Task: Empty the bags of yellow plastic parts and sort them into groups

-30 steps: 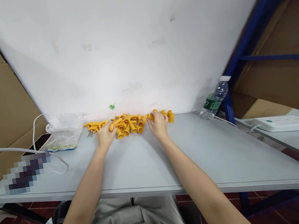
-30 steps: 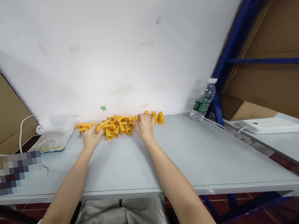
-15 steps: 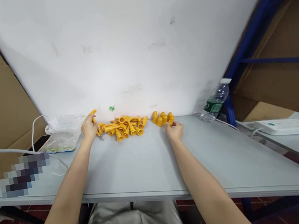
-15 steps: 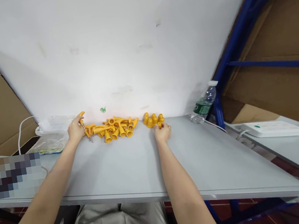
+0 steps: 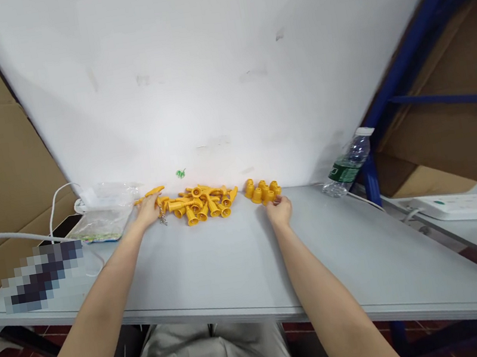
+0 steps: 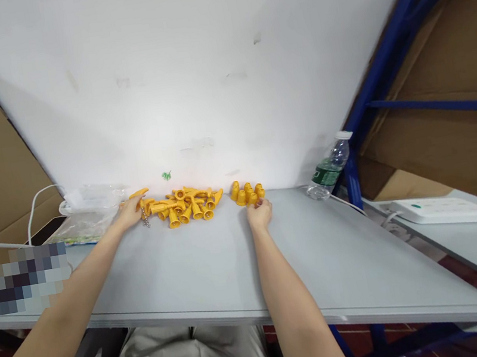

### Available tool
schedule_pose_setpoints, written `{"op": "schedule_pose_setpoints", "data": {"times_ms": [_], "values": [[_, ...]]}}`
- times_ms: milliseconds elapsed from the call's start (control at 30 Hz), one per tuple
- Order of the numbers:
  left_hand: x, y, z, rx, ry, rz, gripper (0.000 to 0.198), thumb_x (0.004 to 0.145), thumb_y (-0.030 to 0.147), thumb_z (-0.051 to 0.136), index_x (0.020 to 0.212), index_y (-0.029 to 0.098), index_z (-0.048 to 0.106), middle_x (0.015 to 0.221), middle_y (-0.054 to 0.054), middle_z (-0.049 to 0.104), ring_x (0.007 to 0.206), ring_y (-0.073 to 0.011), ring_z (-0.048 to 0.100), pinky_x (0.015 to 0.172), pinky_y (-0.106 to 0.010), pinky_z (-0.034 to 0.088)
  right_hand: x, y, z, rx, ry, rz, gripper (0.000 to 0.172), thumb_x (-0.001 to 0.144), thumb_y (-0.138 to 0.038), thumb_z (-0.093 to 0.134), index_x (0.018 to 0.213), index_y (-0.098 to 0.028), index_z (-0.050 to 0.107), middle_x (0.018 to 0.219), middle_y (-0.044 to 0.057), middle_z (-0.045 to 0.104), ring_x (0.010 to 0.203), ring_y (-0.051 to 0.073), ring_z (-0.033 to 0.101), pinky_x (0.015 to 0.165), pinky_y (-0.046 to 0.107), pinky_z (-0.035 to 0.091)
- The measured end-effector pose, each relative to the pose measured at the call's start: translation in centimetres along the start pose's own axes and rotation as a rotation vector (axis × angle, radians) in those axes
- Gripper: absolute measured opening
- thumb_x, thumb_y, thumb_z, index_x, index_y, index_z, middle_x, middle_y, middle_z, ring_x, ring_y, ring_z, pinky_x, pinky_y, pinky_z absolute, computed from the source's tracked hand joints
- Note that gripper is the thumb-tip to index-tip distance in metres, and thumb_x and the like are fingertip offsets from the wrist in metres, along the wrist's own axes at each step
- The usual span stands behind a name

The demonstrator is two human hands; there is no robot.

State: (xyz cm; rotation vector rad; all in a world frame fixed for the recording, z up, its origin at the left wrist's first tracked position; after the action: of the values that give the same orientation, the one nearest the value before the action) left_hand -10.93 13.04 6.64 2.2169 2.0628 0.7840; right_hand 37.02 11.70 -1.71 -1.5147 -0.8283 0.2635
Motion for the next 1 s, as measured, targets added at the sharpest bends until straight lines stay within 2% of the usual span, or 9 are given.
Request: {"op": "schedule_pose_setpoints", "data": {"times_ms": [133,267,400,533,667,833,1000], "values": [[-0.4,-0.1,1.0,0.023,-0.013,-0.070,0.054,0.084,0.011,0.038,0.131,0.026,0.058,0.135,-0.008,0.059,0.131,-0.0266,0.048,0.113,-0.054,0.031,-0.2,-0.1,0.0,-0.014,-0.009,0.006,0.022,0.066,-0.026,0.055,0.087,-0.018,0.054,0.095,0.010,0.060,0.091,0.026,0.059,0.094,0.047,0.041],[-0.9,0.1,1.3,0.053,-0.011,-0.114,0.046,0.092,0.024,0.033,0.130,0.027,0.059,0.132,-0.011,0.057,0.130,-0.0294,0.047,0.113,-0.060,0.026,-0.4,-0.3,0.0,-0.009,-0.016,0.018,0.024,0.065,-0.024,0.056,0.088,-0.018,0.054,0.097,0.009,0.060,0.091,0.024,0.059,0.094,0.045,0.042],[-1.5,0.6,1.5,0.110,0.014,-0.106,0.044,0.091,0.028,0.038,0.131,0.027,0.058,0.140,-0.014,0.046,0.131,-0.0318,0.043,0.110,-0.059,0.031,-0.4,-0.3,0.0,-0.037,-0.030,0.034,0.023,0.065,-0.023,0.054,0.088,-0.017,0.055,0.096,0.010,0.060,0.092,0.025,0.060,0.093,0.045,0.043],[-1.7,0.9,2.1,0.100,0.010,-0.082,0.042,0.091,0.028,0.038,0.129,0.026,0.057,0.154,-0.011,0.032,0.141,-0.0318,0.031,0.112,-0.061,0.026,-0.3,-0.2,0.0,-0.022,-0.025,0.053,0.020,0.064,-0.023,0.053,0.083,-0.019,0.054,0.092,0.008,0.060,0.094,0.026,0.060,0.094,0.046,0.042],[-1.5,0.8,2.9,0.093,-0.018,-0.061,0.046,0.088,0.017,0.038,0.130,0.024,0.055,0.160,-0.008,0.025,0.146,-0.0285,0.024,0.115,-0.064,0.018,-0.2,0.0,0.1,0.006,-0.022,0.053,0.017,0.063,-0.026,0.053,0.079,-0.021,0.052,0.090,0.007,0.059,0.096,0.027,0.059,0.095,0.047,0.041],[-1.5,0.0,3.3,0.094,-0.011,-0.070,0.063,0.076,-0.001,0.037,0.132,0.021,0.052,0.162,-0.005,0.019,0.149,-0.0223,0.018,0.120,-0.058,0.014,-0.1,0.1,0.0,0.043,0.002,0.038,0.015,0.061,-0.026,0.053,0.075,-0.022,0.049,0.083,0.005,0.058,0.090,0.026,0.059,0.094,0.049,0.041],[-1.7,0.3,3.9,0.105,-0.070,-0.017,0.069,0.072,-0.002,0.039,0.135,0.020,0.051,0.162,-0.006,0.018,0.150,-0.0251,0.013,0.120,-0.059,0.014,-0.2,0.0,0.1,0.038,-0.012,0.017,0.015,0.063,-0.027,0.053,0.076,-0.021,0.053,0.079,0.004,0.058,0.090,0.027,0.059,0.092,0.050,0.042]]}}
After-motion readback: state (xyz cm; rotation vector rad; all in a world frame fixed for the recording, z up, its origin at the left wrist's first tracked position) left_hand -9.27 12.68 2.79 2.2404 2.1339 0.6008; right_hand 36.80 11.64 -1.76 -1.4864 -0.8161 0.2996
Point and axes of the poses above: each hand's wrist, its own x-axis towards the middle knuckle, its own z-axis out of the palm, y = z × x, the point moved 9 cm from there along x, towards the middle knuckle
